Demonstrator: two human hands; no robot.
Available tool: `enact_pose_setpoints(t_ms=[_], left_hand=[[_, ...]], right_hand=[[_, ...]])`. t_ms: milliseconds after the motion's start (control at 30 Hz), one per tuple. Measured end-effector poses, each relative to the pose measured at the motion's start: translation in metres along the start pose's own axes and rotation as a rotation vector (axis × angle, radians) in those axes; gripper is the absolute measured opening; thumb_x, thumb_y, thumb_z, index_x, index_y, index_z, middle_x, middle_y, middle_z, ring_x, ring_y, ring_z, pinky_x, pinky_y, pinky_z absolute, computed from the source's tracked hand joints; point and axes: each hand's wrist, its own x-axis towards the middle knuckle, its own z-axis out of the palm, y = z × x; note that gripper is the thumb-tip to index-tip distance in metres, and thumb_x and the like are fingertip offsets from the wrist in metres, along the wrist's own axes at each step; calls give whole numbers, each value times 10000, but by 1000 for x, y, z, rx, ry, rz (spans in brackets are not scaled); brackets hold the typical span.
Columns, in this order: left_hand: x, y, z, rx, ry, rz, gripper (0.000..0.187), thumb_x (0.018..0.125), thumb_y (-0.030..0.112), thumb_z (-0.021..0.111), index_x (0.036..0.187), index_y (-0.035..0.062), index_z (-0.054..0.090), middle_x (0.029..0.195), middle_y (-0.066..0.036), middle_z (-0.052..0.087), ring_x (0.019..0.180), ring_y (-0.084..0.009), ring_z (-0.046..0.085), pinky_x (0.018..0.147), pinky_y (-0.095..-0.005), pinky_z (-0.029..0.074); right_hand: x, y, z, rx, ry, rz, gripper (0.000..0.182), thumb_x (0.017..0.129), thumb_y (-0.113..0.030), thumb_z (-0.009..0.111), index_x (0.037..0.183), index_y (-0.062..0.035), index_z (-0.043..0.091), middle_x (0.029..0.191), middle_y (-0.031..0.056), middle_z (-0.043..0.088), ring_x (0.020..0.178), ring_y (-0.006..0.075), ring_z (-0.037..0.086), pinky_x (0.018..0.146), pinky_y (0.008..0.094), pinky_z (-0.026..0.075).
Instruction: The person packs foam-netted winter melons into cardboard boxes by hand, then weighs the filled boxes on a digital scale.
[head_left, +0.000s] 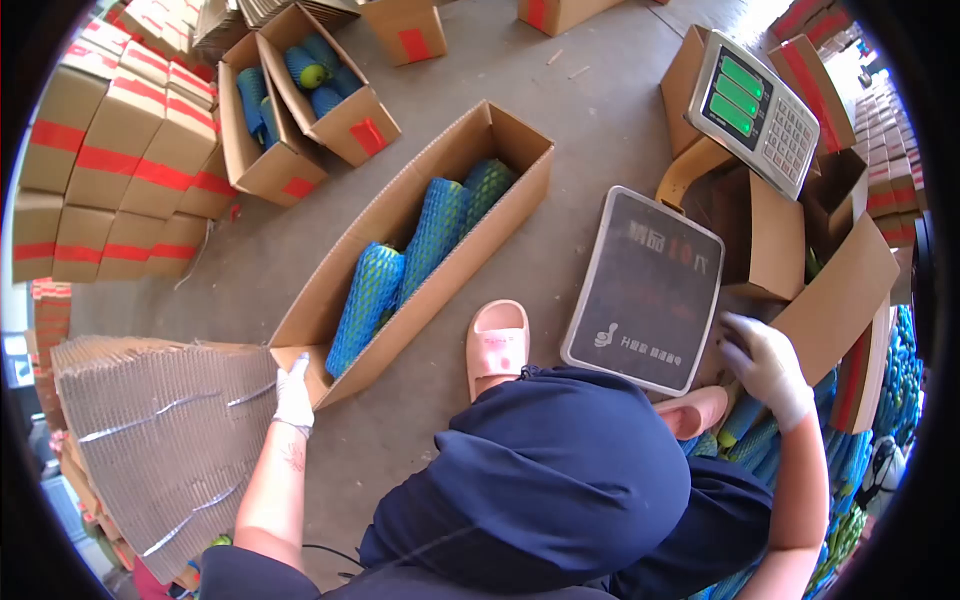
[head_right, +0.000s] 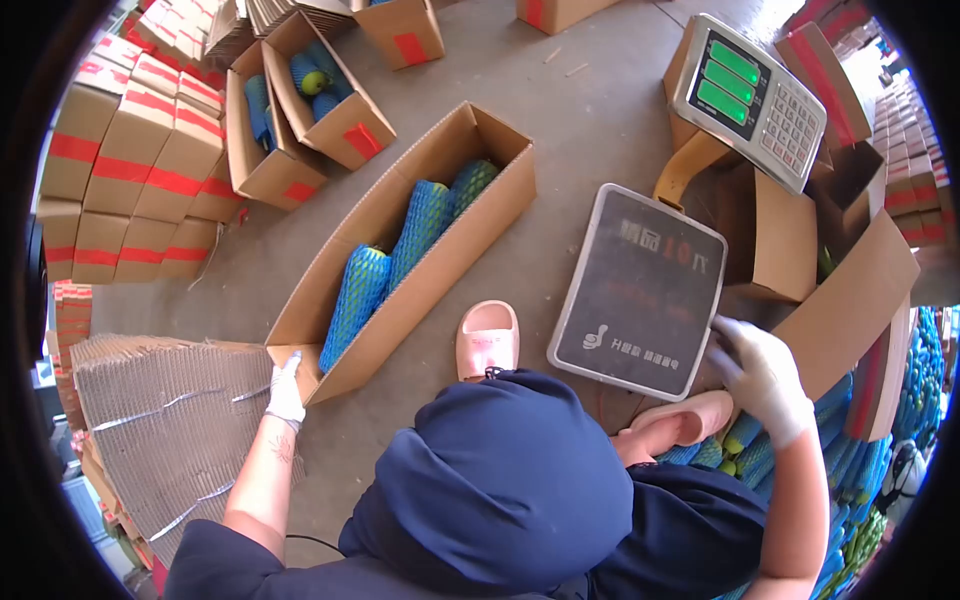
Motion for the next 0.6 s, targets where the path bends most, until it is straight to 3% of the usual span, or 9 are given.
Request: enact_pose_setpoints(t_ms=[67, 100, 233, 300, 400, 467, 500, 567, 600], left_hand=[[-29, 46, -2, -559, -384, -685, 670, 955, 466, 534, 1495, 145, 302, 1483, -138, 403, 1362, -401, 378, 1050, -681, 317], [-26, 19, -9, -719, -481, -725, 658, 965, 560, 422, 1500, 198, 296, 1508, -104, 372, 1372, -414, 355, 1010, -763, 278], [-48, 21, 20, -652, -407, -777, 655, 982, 528, 344, 1521, 166, 251, 1541, -115, 336, 1388, -434, 325, 1090, -713, 224], [-54, 34, 44, -706, -396, -808, 630, 980, 477, 363, 1515, 162, 259, 1516, -113, 375, 1362, -439, 360, 1064, -709, 290], [-60, 52, 80, -693, -410, -778, 553, 966, 351, 424, 1466, 144, 309, 1457, -146, 428, 1319, -422, 424, 1042, -689, 365], [-53, 56, 93, -585, -481, -709, 536, 944, 239, 484, 1443, 132, 321, 1432, -147, 446, 1292, -422, 447, 1018, -692, 392], [-56, 83, 103, -422, -393, -675, 544, 912, 147, 542, 1418, 114, 345, 1421, -147, 450, 1293, -398, 453, 1041, -619, 418], [0, 34, 104, -385, -357, -152, 594, 890, 101, 600, 1432, 72, 358, 1438, -155, 438, 1302, -376, 449, 1098, -514, 393], [1, 58, 111, -139, -64, 60, 623, 882, 104, 628, 1442, 51, 358, 1433, -167, 447, 1306, -365, 448, 1114, -479, 372]], right_hand=[[-47, 30, 2, -67, 87, 35, 384, 827, -146, 681, 1179, -3, 626, 1019, 220, 675, 953, 393, 649, 841, 415, 520], [-68, 38, 2, -22, 84, 117, 399, 810, -136, 700, 1180, -5, 628, 1031, 225, 674, 967, 392, 649, 852, 414, 519], [-119, 59, 7, 311, 58, 429, 436, 805, -89, 698, 1224, -1, 615, 1002, 174, 706, 922, 294, 699, 830, 360, 542], [-117, 49, -3, 342, 72, 476, 466, 811, -95, 701, 1255, -1, 598, 1023, 171, 707, 948, 273, 698, 848, 350, 535], [-109, 44, -12, 539, 247, 461, 491, 816, -97, 697, 1283, -4, 577, 1038, 173, 704, 972, 269, 693, 865, 344, 528], [-109, 46, -14, 266, 167, 390, 478, 809, -73, 679, 1272, -2, 580, 1029, 170, 700, 965, 263, 686, 867, 346, 530], [-108, 47, -14, 131, 129, 351, 472, 806, -60, 669, 1266, -1, 581, 1024, 169, 698, 961, 260, 682, 868, 347, 531], [-110, 52, -11, 196, 73, 337, 482, 788, -77, 682, 1254, -1, 587, 1013, 161, 703, 936, 278, 685, 856, 361, 532], [-108, 49, -13, 211, 69, 325, 485, 790, -73, 679, 1260, 1, 583, 1020, 163, 701, 940, 279, 684, 856, 359, 532]])
